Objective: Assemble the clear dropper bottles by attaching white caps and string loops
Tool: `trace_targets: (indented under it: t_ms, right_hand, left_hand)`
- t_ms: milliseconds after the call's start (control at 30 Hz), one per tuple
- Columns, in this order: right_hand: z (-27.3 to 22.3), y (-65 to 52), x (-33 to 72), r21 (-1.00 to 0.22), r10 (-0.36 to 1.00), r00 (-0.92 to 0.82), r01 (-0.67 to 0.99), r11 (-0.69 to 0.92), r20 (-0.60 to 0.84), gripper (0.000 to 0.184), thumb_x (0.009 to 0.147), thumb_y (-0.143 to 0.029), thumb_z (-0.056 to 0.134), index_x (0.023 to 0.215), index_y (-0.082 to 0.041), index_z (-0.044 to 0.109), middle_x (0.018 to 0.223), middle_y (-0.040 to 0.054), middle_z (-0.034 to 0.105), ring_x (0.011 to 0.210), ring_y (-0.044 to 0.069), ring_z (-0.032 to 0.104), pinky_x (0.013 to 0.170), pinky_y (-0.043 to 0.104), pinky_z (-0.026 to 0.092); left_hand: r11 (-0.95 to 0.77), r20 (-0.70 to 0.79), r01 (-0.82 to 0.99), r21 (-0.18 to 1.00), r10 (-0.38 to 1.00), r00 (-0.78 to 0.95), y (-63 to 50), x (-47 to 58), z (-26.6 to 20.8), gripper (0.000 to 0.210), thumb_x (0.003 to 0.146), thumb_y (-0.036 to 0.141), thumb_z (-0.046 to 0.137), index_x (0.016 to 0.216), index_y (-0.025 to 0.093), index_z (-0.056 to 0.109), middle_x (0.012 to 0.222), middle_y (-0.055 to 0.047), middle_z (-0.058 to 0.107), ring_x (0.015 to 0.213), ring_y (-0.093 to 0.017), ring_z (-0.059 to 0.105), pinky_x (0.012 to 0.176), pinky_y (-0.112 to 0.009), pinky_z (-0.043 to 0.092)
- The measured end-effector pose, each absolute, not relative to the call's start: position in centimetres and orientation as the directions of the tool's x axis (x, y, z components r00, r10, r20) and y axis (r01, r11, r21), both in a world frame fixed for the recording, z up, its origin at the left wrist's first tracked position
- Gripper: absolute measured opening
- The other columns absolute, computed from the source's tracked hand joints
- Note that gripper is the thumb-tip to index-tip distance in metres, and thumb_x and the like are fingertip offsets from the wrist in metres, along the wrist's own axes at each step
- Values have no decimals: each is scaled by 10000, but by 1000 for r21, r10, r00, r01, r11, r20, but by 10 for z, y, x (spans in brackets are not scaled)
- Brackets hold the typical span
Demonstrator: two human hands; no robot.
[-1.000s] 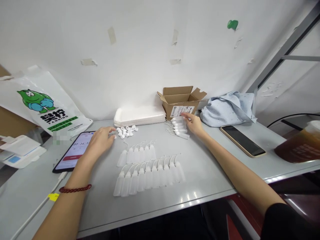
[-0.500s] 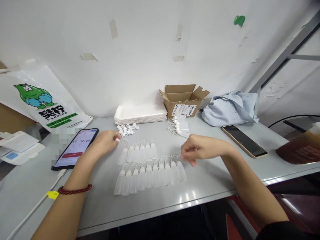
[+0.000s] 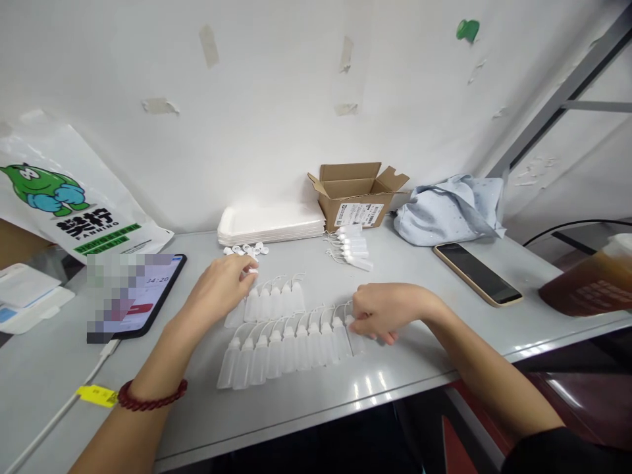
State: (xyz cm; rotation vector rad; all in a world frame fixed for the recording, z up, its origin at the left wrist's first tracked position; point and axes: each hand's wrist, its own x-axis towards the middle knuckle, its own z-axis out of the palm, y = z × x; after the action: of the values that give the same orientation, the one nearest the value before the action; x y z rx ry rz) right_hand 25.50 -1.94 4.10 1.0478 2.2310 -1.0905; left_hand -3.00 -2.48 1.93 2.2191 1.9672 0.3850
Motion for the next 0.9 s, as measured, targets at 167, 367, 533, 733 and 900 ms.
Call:
trace_targets:
  t_ms: [167, 367, 533, 733, 900]
  right_hand:
    - [39, -16, 253, -425, 450, -579, 812, 401, -680, 300, 708, -273, 450, 431, -165, 492, 412, 20, 552, 426, 131, 546, 491, 254, 439]
    - [38, -8, 256, -399, 514, -602, 795, 458, -611, 350, 710, -268, 488, 376, -167, 466, 394, 19, 542, 413, 109, 494, 481, 240, 390]
    - [41, -6, 254, -556, 688, -719, 613, 562, -97, 319, 783, -253, 481, 480, -173, 419, 462, -17, 532, 425, 61, 356, 463, 213, 284]
    - [11, -1, 238, -414, 723, -614, 596, 688, 317, 265, 850, -290, 449, 611, -182, 415, 548, -18, 444, 505, 83, 325, 518, 232, 257]
    - [-10, 0, 230, -443, 664, -648, 505, 741, 373, 150, 893, -264, 376, 853, -161, 478, 662, 15, 511, 565, 114, 412, 541, 229, 325]
  left_hand:
    - [-167, 144, 937, 308, 981, 128, -30, -19, 18, 312, 830, 346, 405, 957, 184, 640, 942, -77, 675, 802, -245, 631, 679, -343, 446]
    - [-299, 192, 879, 373, 951, 242, -31, -6, 12, 289, 849, 352, 428, 920, 174, 644, 928, -73, 676, 717, -205, 616, 679, -348, 462]
    - [-271, 202, 707, 653, 962, 183, -38, 11, 16, 263, 813, 380, 537, 904, 172, 670, 866, -57, 696, 771, -197, 640, 693, -316, 511]
    - [-153, 85, 514, 844, 984, 154, -48, 24, 20, 246, 771, 388, 620, 918, 204, 690, 913, -33, 695, 769, -178, 649, 703, -295, 541]
    - [-108, 50, 471, 875, 990, 134, -48, 26, 20, 267, 774, 374, 621, 947, 181, 685, 830, -30, 684, 694, -162, 641, 685, -298, 546]
